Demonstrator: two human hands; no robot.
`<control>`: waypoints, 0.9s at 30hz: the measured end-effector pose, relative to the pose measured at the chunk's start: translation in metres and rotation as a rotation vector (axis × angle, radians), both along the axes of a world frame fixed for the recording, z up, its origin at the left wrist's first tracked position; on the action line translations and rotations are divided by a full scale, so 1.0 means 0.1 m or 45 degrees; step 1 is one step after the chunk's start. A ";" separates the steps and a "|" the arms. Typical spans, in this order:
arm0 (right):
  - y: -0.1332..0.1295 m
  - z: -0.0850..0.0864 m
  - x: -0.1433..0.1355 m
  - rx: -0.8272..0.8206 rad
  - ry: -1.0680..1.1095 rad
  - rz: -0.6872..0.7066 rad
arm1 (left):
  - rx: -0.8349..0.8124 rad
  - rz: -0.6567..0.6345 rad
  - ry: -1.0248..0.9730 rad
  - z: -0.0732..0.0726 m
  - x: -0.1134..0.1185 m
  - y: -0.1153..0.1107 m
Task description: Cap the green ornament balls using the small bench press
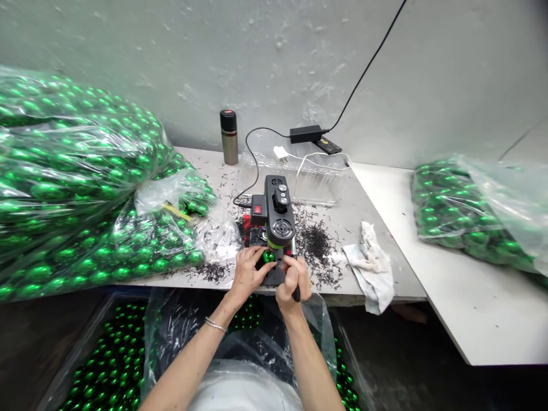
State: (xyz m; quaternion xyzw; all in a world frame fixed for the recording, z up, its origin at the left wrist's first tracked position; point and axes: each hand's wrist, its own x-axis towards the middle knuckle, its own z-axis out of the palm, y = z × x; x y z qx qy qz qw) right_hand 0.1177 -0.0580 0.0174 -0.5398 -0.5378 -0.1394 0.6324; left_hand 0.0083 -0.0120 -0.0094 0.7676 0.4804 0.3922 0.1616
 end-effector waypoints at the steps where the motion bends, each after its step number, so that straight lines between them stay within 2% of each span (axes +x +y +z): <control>1: 0.01 -0.02 0.00 0.005 -0.008 -0.019 | 0.009 -0.003 -0.007 0.00 0.00 0.00; 5: 0.03 -0.05 0.00 0.024 -0.054 0.059 | 0.032 -0.002 -0.039 -0.02 0.01 0.01; 8: 0.03 0.04 -0.01 0.048 0.013 0.128 | 0.022 -0.009 -0.065 -0.02 0.02 0.05; 12: -0.05 0.43 0.00 -0.089 0.121 0.115 | -0.018 -0.030 -0.136 0.01 0.00 0.03; 16: -0.15 0.86 0.03 -0.305 0.169 0.144 | -0.035 -0.089 -0.160 0.06 -0.19 -0.29; 18: -0.18 0.96 0.03 -0.365 0.204 0.170 | -0.025 -0.151 -0.094 0.07 -0.35 -0.48; 20: -0.20 0.98 0.03 -0.388 0.240 0.192 | -0.002 -0.146 -0.023 0.09 -0.51 -0.56; 21: -0.20 0.97 0.02 -0.387 0.251 0.199 | 0.014 -0.104 0.007 0.10 -0.59 -0.54; 23: -0.19 0.93 0.02 -0.365 0.243 0.199 | 0.055 0.053 0.061 0.18 -0.76 -0.34; 25: -0.18 0.91 0.02 -0.327 0.193 0.192 | 0.071 0.267 0.139 0.30 -0.92 -0.01; 27: -0.17 0.92 0.03 -0.283 0.121 0.185 | -0.036 0.468 0.299 0.44 -1.05 0.38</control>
